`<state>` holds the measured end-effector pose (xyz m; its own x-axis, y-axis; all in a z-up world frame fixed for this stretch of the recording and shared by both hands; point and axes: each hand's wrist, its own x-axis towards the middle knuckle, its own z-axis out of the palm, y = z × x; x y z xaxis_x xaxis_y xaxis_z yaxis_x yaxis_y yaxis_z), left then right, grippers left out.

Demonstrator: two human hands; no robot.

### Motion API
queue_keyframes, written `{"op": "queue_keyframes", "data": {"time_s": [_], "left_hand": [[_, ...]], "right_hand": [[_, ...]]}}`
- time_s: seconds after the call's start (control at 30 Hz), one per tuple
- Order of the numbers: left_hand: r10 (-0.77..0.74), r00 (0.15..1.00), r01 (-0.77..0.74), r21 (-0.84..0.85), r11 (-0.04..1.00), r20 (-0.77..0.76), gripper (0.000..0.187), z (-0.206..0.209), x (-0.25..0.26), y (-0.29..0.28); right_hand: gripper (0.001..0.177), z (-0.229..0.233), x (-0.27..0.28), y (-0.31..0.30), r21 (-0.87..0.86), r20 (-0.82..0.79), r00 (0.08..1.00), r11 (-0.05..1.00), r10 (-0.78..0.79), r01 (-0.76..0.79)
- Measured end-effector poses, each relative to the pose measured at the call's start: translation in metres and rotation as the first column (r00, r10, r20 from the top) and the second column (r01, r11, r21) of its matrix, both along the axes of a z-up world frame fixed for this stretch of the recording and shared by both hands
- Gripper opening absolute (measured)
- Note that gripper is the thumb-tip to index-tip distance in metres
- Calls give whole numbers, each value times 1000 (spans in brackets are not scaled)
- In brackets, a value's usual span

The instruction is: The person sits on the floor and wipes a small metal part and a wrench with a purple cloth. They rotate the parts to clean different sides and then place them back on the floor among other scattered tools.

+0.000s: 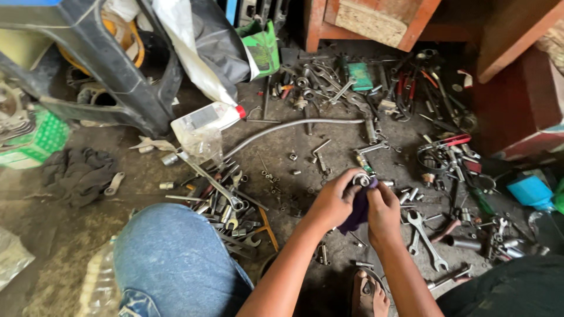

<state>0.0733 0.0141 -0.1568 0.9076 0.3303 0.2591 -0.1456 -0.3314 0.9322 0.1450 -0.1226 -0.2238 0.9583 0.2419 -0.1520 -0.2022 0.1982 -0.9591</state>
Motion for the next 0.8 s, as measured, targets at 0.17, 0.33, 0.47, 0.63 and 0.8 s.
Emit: {"op": "queue_keyframes", "data": {"time_s": [0.17, 0.33, 0.47, 0.63, 0.8], "left_hand": [[78, 997, -79, 84, 993, 20, 36, -4, 23, 6], [105, 994, -104, 101, 990, -4, 39, -1, 38, 12], [187, 982, -187, 8, 982, 20, 34, -11, 29, 19], [55, 998, -56, -5, 998, -32, 39, -29, -1, 6], [26, 1000, -26, 47, 999, -12, 42, -31, 3, 7]], "right_hand": [[31, 9, 31, 15, -40, -33, 999, 999, -10, 8], [26, 49, 47, 29, -110, -134, 989, 991, 61, -76], [21, 58, 44, 26, 68, -180, 924, 941, 338, -331], [23, 11, 13, 11, 34, -188, 957, 976, 219, -217], [26, -14, 20, 14, -22, -153, 988, 999, 24, -28]]}}
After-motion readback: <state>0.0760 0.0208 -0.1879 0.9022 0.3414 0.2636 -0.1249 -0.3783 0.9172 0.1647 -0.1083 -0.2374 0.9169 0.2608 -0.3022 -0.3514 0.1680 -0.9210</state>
